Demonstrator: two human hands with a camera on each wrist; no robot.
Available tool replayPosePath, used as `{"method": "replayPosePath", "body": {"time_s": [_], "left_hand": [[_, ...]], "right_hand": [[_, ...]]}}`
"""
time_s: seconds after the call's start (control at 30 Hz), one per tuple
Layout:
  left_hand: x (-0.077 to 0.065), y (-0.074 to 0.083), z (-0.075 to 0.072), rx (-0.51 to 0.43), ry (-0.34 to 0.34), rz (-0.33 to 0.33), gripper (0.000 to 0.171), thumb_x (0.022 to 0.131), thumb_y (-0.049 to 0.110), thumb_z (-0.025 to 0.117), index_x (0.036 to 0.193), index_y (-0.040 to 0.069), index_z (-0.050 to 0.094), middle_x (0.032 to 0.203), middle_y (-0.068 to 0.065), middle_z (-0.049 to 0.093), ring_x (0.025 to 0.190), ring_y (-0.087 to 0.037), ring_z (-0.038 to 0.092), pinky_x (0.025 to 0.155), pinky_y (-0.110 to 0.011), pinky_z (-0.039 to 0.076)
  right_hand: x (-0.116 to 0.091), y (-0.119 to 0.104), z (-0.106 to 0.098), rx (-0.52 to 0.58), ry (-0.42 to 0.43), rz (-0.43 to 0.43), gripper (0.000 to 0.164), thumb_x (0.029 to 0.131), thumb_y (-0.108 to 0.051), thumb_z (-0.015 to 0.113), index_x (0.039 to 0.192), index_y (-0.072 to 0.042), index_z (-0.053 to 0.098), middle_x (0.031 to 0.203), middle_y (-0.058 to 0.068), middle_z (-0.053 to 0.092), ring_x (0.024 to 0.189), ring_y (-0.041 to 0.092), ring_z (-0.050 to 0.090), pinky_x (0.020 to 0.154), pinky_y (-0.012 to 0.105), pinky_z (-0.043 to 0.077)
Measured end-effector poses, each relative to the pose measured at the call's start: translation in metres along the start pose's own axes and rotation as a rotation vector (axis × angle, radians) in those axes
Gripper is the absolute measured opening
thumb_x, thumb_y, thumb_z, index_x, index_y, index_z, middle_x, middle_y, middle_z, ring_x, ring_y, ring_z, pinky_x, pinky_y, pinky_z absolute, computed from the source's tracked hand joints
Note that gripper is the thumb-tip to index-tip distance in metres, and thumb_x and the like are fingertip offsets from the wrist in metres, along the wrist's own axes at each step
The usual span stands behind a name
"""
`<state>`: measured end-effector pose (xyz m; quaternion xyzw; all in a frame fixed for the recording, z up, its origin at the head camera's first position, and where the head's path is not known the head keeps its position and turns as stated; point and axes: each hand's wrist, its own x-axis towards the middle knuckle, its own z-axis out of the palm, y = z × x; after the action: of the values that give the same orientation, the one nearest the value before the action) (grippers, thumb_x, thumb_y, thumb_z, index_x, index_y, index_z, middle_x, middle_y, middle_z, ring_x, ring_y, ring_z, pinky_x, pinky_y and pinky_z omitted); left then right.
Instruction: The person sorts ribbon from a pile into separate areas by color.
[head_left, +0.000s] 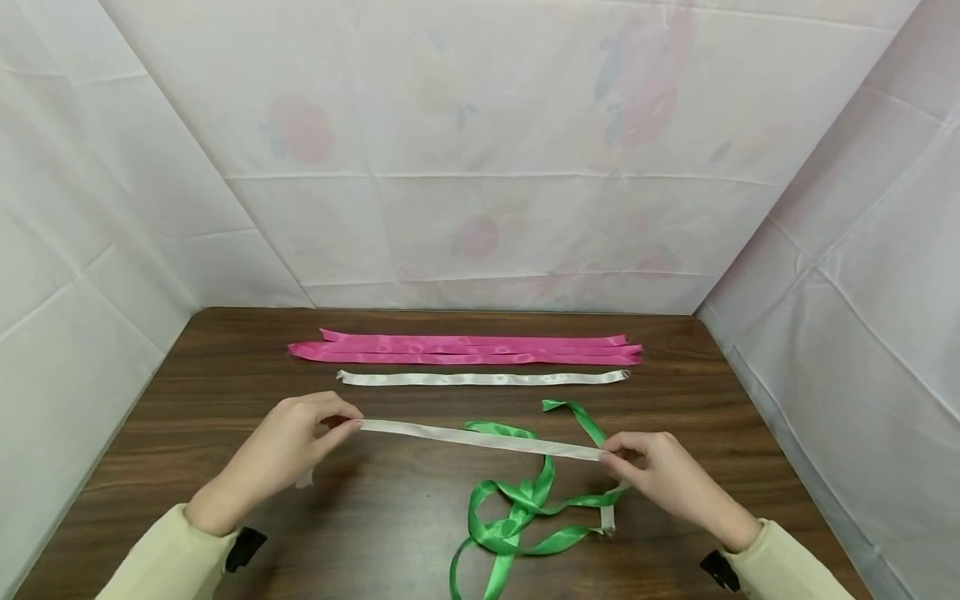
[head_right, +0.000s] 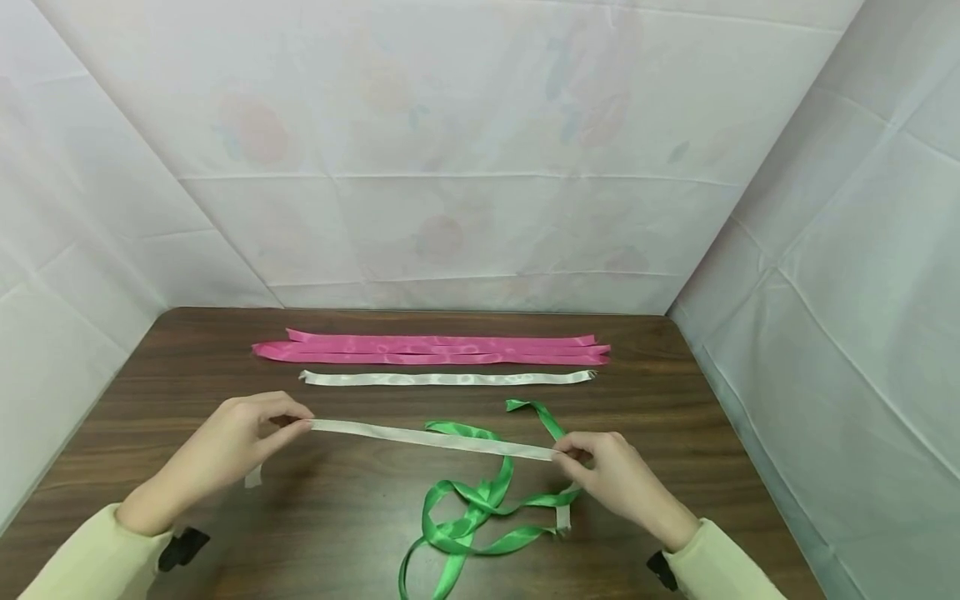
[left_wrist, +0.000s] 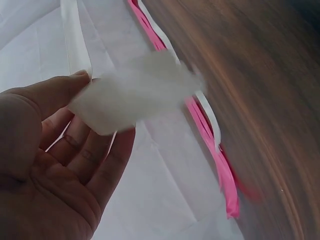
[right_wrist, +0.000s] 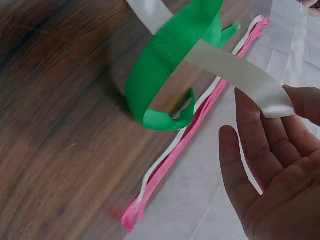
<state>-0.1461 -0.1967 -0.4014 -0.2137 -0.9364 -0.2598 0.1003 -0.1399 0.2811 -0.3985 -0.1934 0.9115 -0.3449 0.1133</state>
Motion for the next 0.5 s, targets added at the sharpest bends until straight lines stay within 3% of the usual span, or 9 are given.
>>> {"method": "replayPosePath", "body": {"time_s": [0.23, 0.5], "left_hand": [[-0.009, -0.006, -0.004, 0.006, -0.018, -0.046, 0.012, 0.089, 0.012, 0.080, 0.093, 0.023, 0.078, 0.088, 0.018, 0.071, 0.080, 0.004, 0.064, 0.074, -0.034, 0.062], [-0.015, -0.014, -0.005, 0.005, 0.009, -0.033, 0.016, 0.087, 0.011, 0.082, 0.093, 0.025, 0.077, 0.088, 0.020, 0.071, 0.080, 0.007, 0.061, 0.073, -0.034, 0.061]], "right_hand": [[-0.002, 0.011, 0.001, -0.030, -0.035, 0.016, 0.017, 0.102, -0.026, 0.065, 0.102, -0.012, 0.076, 0.086, -0.001, 0.075, 0.075, 0.001, 0.067, 0.066, 0.021, 0.054], [-0.006, 0.015, 0.004, -0.042, -0.105, 0.011, 0.019, 0.103, -0.031, 0.064, 0.096, -0.017, 0.074, 0.076, -0.006, 0.070, 0.066, -0.003, 0.058, 0.059, 0.020, 0.048]]}}
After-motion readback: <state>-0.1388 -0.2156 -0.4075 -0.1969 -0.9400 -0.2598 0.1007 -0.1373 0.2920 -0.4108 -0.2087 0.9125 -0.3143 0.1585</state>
